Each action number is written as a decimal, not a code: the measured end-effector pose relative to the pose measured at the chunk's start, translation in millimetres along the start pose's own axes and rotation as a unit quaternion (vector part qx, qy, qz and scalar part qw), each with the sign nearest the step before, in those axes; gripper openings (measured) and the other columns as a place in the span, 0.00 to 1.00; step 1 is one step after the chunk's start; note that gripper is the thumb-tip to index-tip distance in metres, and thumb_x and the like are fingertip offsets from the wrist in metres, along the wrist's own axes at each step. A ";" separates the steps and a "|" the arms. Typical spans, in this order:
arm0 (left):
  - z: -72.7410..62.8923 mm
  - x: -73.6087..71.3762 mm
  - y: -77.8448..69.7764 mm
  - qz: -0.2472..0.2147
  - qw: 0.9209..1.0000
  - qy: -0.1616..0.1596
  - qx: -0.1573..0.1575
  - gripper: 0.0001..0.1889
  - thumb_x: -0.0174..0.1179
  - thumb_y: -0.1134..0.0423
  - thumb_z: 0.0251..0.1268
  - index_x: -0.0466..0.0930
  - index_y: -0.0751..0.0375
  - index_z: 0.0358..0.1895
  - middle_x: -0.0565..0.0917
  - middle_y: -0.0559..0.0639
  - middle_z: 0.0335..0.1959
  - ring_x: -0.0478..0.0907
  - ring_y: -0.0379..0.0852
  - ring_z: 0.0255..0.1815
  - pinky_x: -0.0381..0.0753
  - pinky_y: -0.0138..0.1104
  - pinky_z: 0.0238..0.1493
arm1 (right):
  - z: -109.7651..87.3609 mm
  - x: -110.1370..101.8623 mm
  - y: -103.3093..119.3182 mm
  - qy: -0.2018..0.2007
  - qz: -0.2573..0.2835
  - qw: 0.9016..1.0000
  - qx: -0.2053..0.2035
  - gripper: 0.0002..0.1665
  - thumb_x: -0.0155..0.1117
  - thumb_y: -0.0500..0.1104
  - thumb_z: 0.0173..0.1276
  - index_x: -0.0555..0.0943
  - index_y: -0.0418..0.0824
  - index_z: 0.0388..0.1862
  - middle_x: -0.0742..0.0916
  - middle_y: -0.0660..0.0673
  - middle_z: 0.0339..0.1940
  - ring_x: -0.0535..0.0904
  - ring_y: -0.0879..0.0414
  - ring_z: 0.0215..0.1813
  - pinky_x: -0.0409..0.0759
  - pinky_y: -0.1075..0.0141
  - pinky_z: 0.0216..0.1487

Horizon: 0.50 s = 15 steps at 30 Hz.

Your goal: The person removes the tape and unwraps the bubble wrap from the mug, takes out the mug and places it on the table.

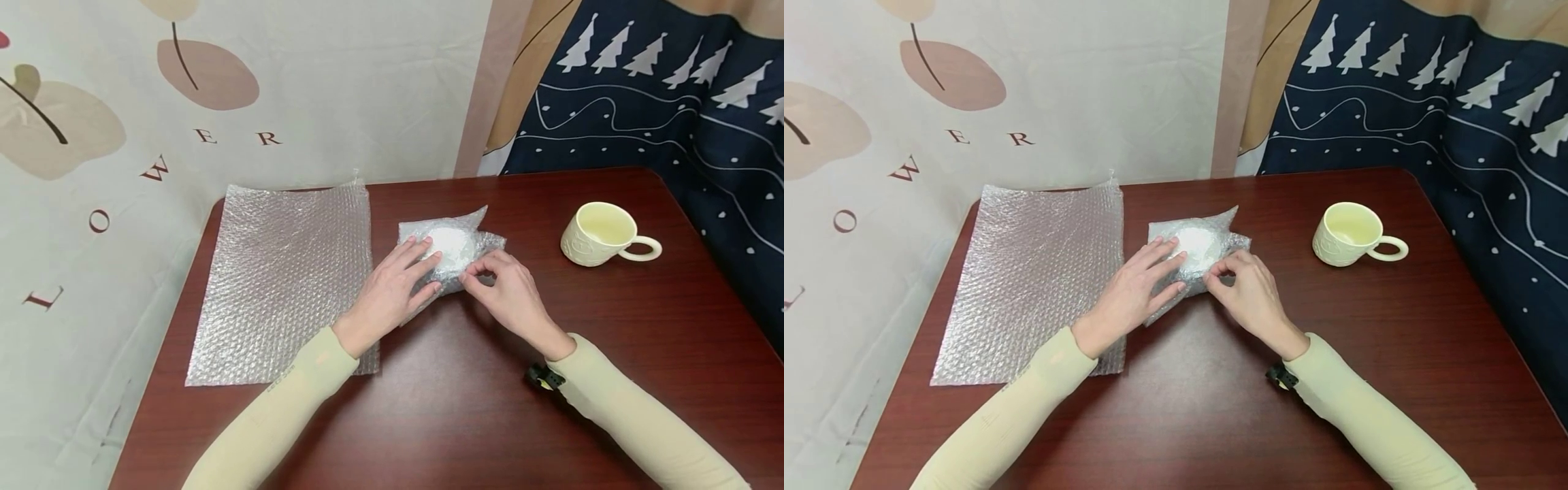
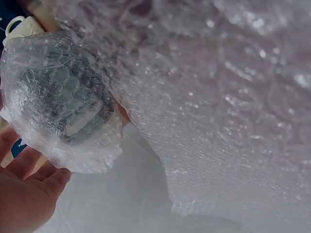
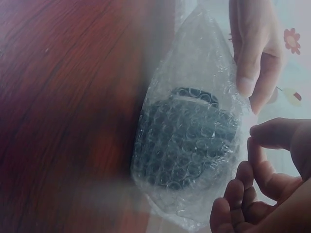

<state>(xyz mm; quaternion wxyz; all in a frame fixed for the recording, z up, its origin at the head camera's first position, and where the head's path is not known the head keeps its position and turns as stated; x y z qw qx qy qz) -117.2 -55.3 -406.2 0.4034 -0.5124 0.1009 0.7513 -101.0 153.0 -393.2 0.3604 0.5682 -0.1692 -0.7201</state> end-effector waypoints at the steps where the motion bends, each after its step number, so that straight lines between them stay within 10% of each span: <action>1: 0.1 -0.1 0.0 0.000 1.000 0.001 0.000 0.25 0.66 0.52 0.73 0.81 0.61 0.67 0.75 0.60 0.72 0.68 0.61 0.75 0.61 0.47 0.79 | 0.5 -0.3 0.0 0.002 0.004 1.000 0.002 0.05 0.72 0.40 0.65 0.88 0.39 0.33 0.86 0.45 0.36 0.80 0.48 0.42 0.76 0.56 0.43; 15: -0.8 -0.2 0.3 -0.002 1.000 -0.004 0.003 0.25 0.66 0.52 0.73 0.81 0.61 0.67 0.76 0.60 0.72 0.69 0.61 0.75 0.62 0.48 0.78 | 8.8 -8.1 6.0 0.020 0.036 0.997 0.060 0.08 0.66 0.42 0.68 0.89 0.40 0.36 0.88 0.47 0.33 0.79 0.55 0.37 0.75 0.66 0.38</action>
Point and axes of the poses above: each hand's wrist, its own z-axis towards the middle knuckle, its own x-axis out of the palm, y = z × x, the point moved 3 cm from there along z, towards the middle knuckle
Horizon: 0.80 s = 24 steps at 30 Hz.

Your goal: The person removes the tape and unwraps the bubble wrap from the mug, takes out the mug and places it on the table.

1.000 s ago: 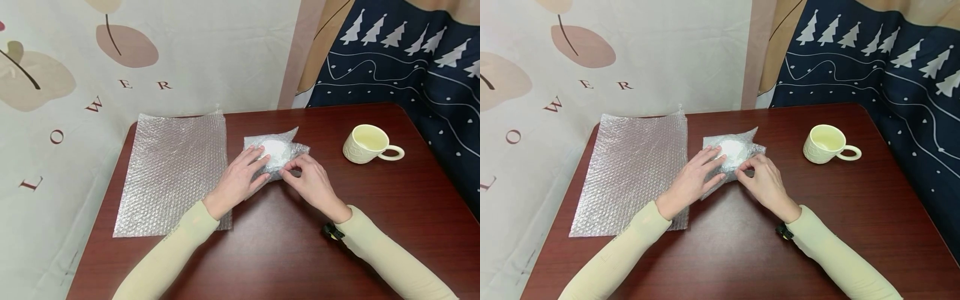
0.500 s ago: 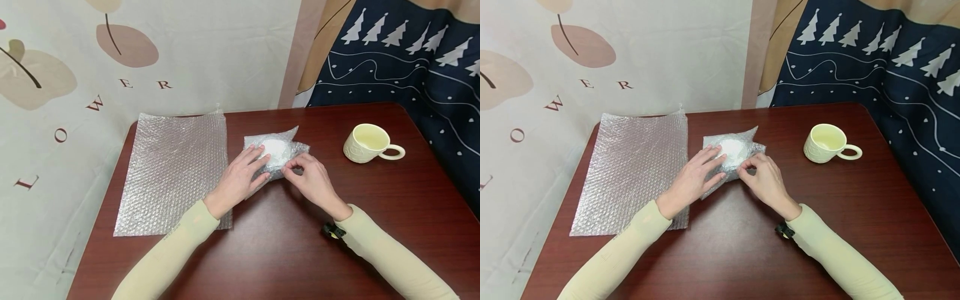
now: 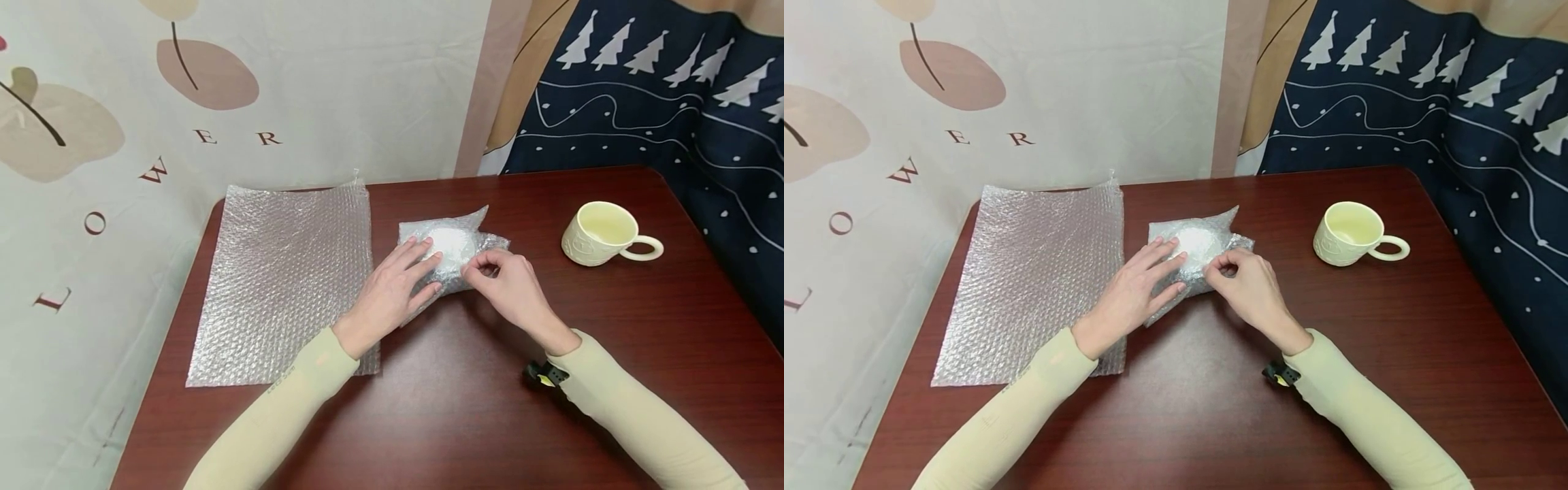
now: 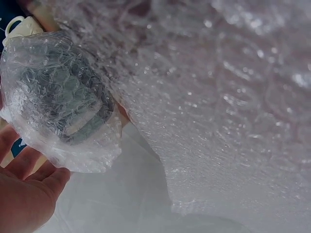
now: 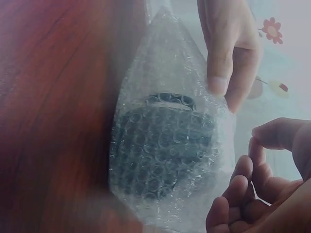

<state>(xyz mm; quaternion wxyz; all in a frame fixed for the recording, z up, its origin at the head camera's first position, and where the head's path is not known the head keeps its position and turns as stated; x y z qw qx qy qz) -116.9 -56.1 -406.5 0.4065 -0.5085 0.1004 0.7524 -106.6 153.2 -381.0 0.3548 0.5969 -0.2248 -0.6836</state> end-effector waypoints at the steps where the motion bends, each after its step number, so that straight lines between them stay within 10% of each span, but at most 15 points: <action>1: 0.1 -0.3 -0.2 0.000 1.000 0.001 0.000 0.25 0.66 0.52 0.73 0.81 0.61 0.67 0.76 0.60 0.72 0.69 0.61 0.75 0.62 0.48 0.78 | 0.8 -0.6 0.2 0.002 0.001 1.000 0.004 0.09 0.66 0.42 0.68 0.89 0.39 0.36 0.88 0.47 0.32 0.78 0.55 0.36 0.75 0.66 0.38; 24: 5.9 -2.2 -3.7 0.026 0.999 -0.041 -0.014 0.37 0.77 0.54 0.60 0.72 0.63 0.69 0.68 0.64 0.74 0.63 0.66 0.76 0.60 0.51 0.78 | 7.5 -9.2 6.9 0.016 0.023 0.999 0.034 0.12 0.66 0.46 0.72 0.89 0.37 0.41 0.88 0.44 0.34 0.76 0.52 0.38 0.74 0.67 0.35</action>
Point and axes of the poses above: each hand's wrist, its own z-axis towards the middle knuckle, its own x-axis out of the palm, y = z × x, the point moved 3 cm from there along z, towards the middle knuckle
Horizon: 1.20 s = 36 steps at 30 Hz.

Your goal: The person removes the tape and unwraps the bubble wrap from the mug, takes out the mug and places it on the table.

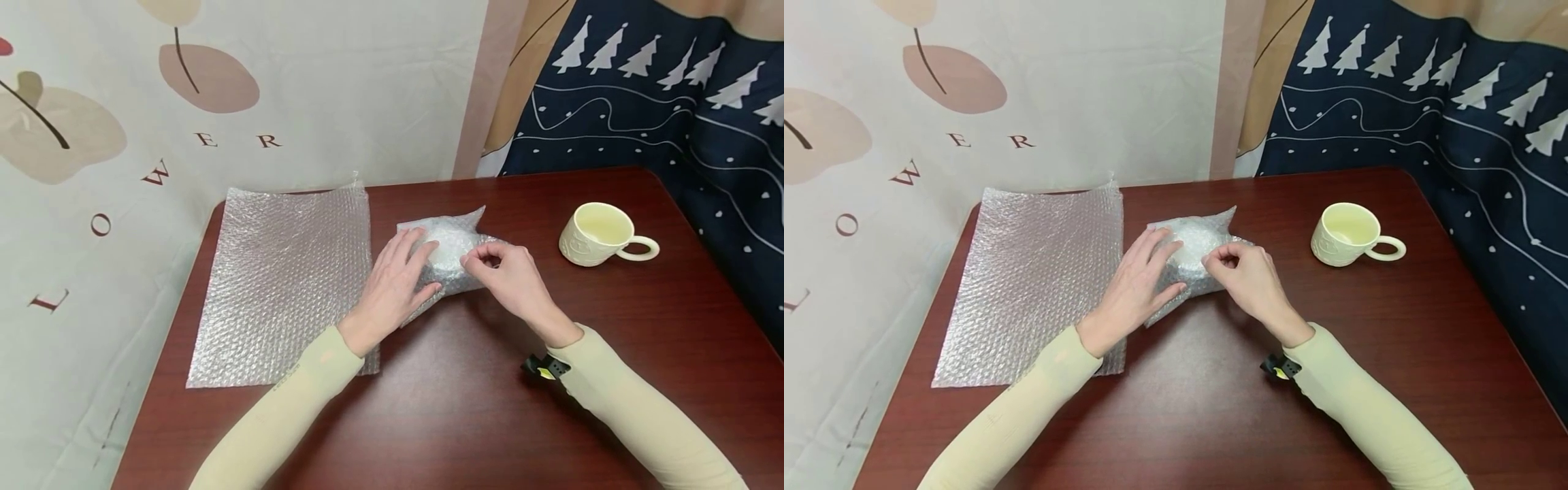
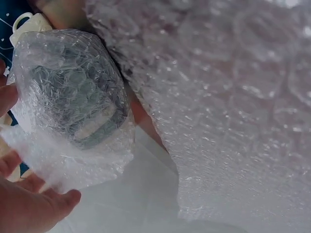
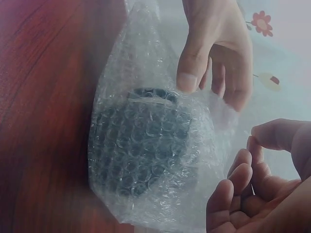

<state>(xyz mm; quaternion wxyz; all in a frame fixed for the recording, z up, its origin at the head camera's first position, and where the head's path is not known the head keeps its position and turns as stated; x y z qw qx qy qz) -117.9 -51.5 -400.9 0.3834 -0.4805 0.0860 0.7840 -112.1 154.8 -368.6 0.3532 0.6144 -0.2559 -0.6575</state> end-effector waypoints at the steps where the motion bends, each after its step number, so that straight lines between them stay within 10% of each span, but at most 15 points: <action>1: 0.1 0.0 0.1 0.002 1.000 -0.007 -0.002 0.39 0.78 0.54 0.59 0.71 0.63 0.70 0.67 0.65 0.74 0.61 0.67 0.77 0.60 0.52 0.78 | 0.4 -0.2 0.2 -0.001 0.002 1.000 0.000 0.13 0.66 0.46 0.72 0.89 0.37 0.41 0.88 0.44 0.34 0.77 0.52 0.38 0.74 0.67 0.35; 14: -7.1 0.2 2.3 0.000 0.997 -0.075 -0.037 0.50 0.83 0.51 0.50 0.62 0.69 0.71 0.60 0.74 0.75 0.56 0.71 0.79 0.54 0.50 0.81 | 3.0 1.7 -2.2 -0.010 0.024 1.000 0.001 0.13 0.66 0.44 0.74 0.87 0.35 0.46 0.89 0.41 0.40 0.79 0.51 0.40 0.76 0.70 0.36; 18: -9.9 -0.5 -0.5 0.021 0.995 -0.099 -0.007 0.38 0.81 0.53 0.53 0.70 0.65 0.61 0.70 0.68 0.62 0.69 0.66 0.67 0.72 0.49 0.70 | 4.9 1.4 -1.7 -0.010 0.021 1.000 0.005 0.14 0.65 0.45 0.74 0.88 0.35 0.46 0.89 0.41 0.38 0.78 0.51 0.39 0.75 0.69 0.35; 22: -10.3 2.1 -3.3 0.053 0.997 -0.056 0.026 0.24 0.74 0.53 0.63 0.80 0.58 0.58 0.77 0.60 0.58 0.75 0.59 0.60 0.79 0.49 0.55 | 7.3 -1.2 0.2 -0.014 0.011 1.000 0.004 0.14 0.64 0.46 0.74 0.88 0.36 0.45 0.88 0.42 0.34 0.76 0.51 0.36 0.73 0.68 0.33; 36: -9.9 5.6 0.2 0.028 0.998 0.008 0.050 0.20 0.66 0.55 0.73 0.82 0.56 0.63 0.79 0.56 0.64 0.75 0.54 0.68 0.70 0.43 0.73 | 25.8 -14.8 5.7 -0.044 -0.004 0.999 -0.023 0.16 0.61 0.45 0.76 0.88 0.36 0.51 0.88 0.40 0.42 0.76 0.51 0.38 0.72 0.67 0.36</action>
Point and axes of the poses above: each hand's wrist, its own z-axis towards the middle knuckle, its own x-axis out of the palm, y = z × x, the point moved 3 cm from there along z, towards the middle knuckle
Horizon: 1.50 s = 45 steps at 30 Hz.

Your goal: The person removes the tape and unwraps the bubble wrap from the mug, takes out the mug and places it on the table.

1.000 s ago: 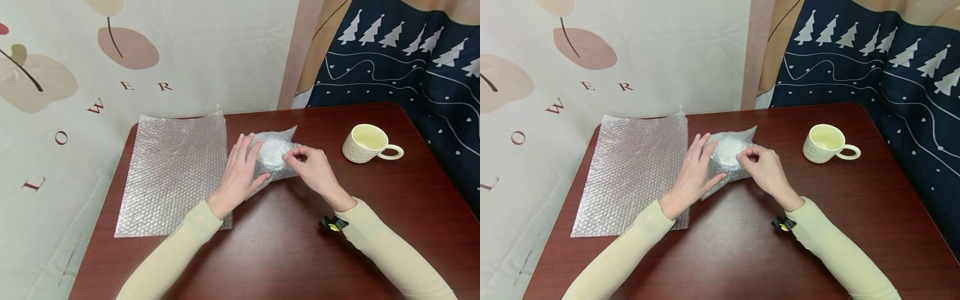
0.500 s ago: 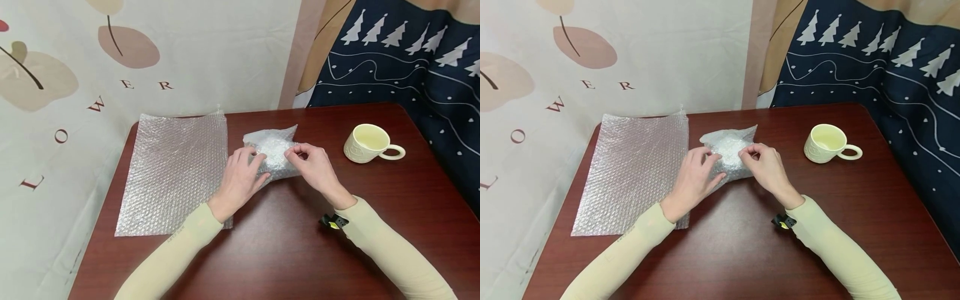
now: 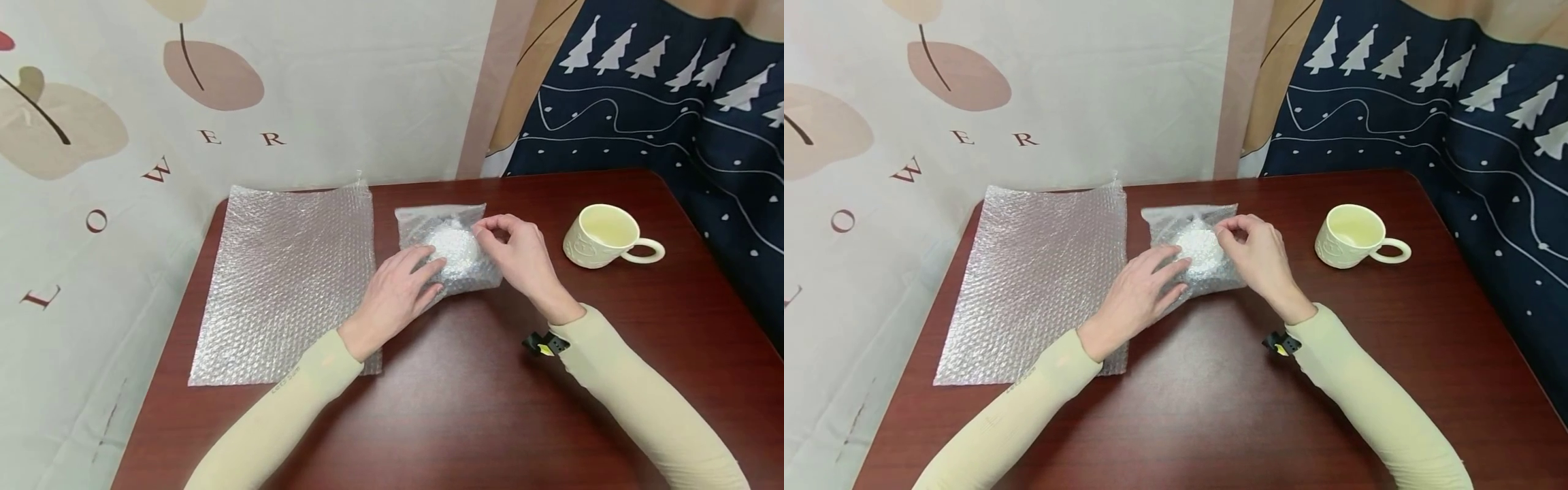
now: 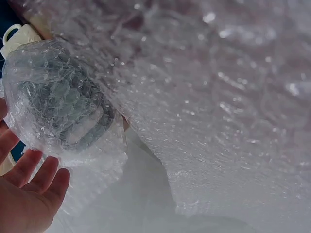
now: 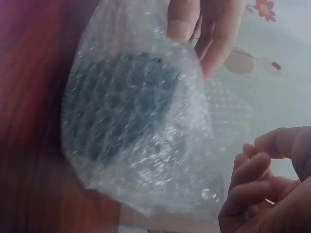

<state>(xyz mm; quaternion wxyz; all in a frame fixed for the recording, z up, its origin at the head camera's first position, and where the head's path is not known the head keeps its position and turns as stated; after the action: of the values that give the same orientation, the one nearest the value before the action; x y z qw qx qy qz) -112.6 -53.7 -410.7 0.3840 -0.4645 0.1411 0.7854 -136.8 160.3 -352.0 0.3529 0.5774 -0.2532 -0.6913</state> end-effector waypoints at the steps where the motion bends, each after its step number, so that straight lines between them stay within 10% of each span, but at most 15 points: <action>1: 0.1 0.1 0.0 -0.001 1.000 -0.001 0.001 0.20 0.66 0.55 0.73 0.82 0.56 0.63 0.79 0.56 0.64 0.75 0.55 0.67 0.71 0.44 0.72 | 0.2 -0.4 -1.7 -0.001 0.000 1.000 0.000 0.16 0.61 0.45 0.77 0.87 0.36 0.52 0.87 0.40 0.42 0.75 0.51 0.38 0.71 0.66 0.35; 9: 0.6 -0.6 0.2 -0.007 1.000 -0.011 0.003 0.20 0.67 0.56 0.72 0.83 0.56 0.63 0.80 0.56 0.63 0.76 0.55 0.67 0.72 0.43 0.72 | -3.1 -6.3 -17.4 -0.012 -0.029 0.999 -0.016 0.19 0.61 0.48 0.76 0.86 0.39 0.56 0.83 0.42 0.47 0.74 0.50 0.43 0.70 0.59 0.42; 21: -1.2 0.3 4.0 -0.061 0.998 -0.007 -0.033 0.22 0.69 0.56 0.70 0.80 0.58 0.64 0.76 0.57 0.66 0.71 0.58 0.72 0.75 0.48 0.69 | -6.9 2.1 -36.9 0.087 -0.042 0.995 0.000 0.23 0.64 0.49 0.77 0.82 0.38 0.64 0.86 0.36 0.60 0.81 0.45 0.54 0.78 0.53 0.49; 33: -1.5 3.5 13.3 -0.172 0.974 0.058 -0.133 0.45 0.67 0.48 0.71 0.55 0.64 0.81 0.66 0.59 0.79 0.63 0.55 0.79 0.63 0.48 0.77 | -7.7 1.6 -38.8 0.071 -0.033 0.997 -0.008 0.20 0.66 0.47 0.76 0.82 0.38 0.61 0.87 0.37 0.58 0.80 0.45 0.54 0.77 0.52 0.51; 39: -1.4 -0.8 17.4 -0.256 0.944 0.080 -0.195 0.50 0.45 0.28 0.75 0.41 0.58 0.85 0.67 0.48 0.79 0.62 0.51 0.79 0.62 0.49 0.78 | -14.3 -3.0 -38.2 0.032 -0.016 0.998 -0.041 0.14 0.69 0.44 0.74 0.82 0.40 0.54 0.86 0.42 0.48 0.77 0.51 0.45 0.75 0.62 0.45; 45: 0.5 -2.2 20.6 -0.261 0.952 0.065 -0.144 0.49 0.19 0.26 0.75 0.61 0.61 0.81 0.67 0.53 0.79 0.62 0.52 0.80 0.57 0.46 0.80 | -26.0 -10.9 -38.3 0.011 0.010 0.997 -0.070 0.09 0.71 0.41 0.72 0.83 0.42 0.48 0.86 0.47 0.42 0.78 0.57 0.41 0.75 0.75 0.41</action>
<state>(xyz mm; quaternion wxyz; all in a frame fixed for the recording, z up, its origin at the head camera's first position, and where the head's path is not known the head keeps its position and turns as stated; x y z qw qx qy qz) -127.5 -68.2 -411.4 0.4946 -0.5855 -0.0746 0.6380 -118.0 194.2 -379.6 0.4022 0.5566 -0.2057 -0.6973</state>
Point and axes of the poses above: each hand's wrist, its own z-axis towards the middle knuckle, its own x-axis out of the palm, y = z × x, the point moved 3 cm from there along z, towards the middle knuckle
